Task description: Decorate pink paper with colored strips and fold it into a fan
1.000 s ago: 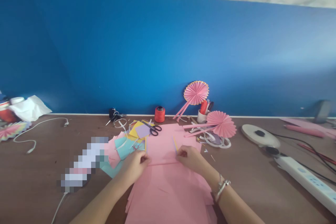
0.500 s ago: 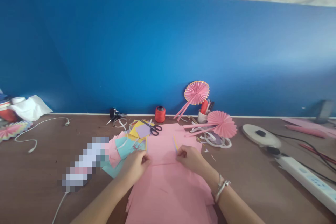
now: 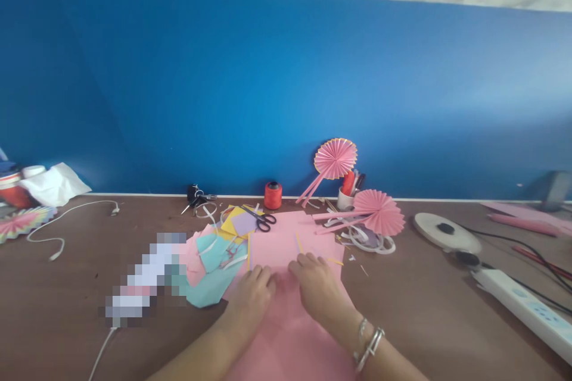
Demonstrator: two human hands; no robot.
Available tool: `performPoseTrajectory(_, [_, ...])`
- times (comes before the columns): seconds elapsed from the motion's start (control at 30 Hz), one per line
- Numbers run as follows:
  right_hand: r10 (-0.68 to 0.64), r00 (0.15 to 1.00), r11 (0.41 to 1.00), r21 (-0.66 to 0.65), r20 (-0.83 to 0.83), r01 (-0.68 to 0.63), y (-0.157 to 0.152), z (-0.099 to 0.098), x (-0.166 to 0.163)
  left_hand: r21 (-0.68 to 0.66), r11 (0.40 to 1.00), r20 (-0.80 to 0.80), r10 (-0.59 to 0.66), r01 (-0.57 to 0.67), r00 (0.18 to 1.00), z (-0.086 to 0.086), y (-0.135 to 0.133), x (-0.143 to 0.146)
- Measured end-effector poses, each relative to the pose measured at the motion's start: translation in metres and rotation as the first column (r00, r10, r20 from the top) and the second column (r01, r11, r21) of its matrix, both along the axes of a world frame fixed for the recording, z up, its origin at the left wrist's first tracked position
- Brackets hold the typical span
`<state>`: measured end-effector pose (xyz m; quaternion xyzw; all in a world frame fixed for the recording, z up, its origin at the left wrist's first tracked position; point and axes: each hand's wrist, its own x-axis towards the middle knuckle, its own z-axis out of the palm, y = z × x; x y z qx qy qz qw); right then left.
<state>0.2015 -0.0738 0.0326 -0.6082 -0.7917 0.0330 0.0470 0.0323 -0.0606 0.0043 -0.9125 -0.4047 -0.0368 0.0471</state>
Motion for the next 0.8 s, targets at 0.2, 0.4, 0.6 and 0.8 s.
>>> performPoseTrajectory(0.2, [0.008,0.985,0.997,0.069,0.170,-0.020,-0.022,-0.018,-0.026,0.199,0.980,-0.067,0.038,-0.024,0.997,-0.019,-0.014,0.007])
performPoseTrajectory(0.4, [-0.017,0.961,0.972,0.231,0.277,-0.049,-0.029,-0.041,-0.025,0.252,0.963,-0.056,0.118,-0.100,0.991,-0.025,-0.022,0.007])
performPoseTrajectory(0.6, [-0.006,0.950,0.999,-0.046,0.313,0.021,-0.018,-0.009,-0.027,0.215,0.958,-0.178,0.230,-0.190,0.957,-0.017,-0.027,0.011])
performPoseTrajectory(0.8, [0.067,0.978,0.997,-0.045,0.200,-0.059,-0.005,0.011,-0.009,0.014,0.962,-0.093,0.273,-0.273,0.958,0.007,-0.018,0.000])
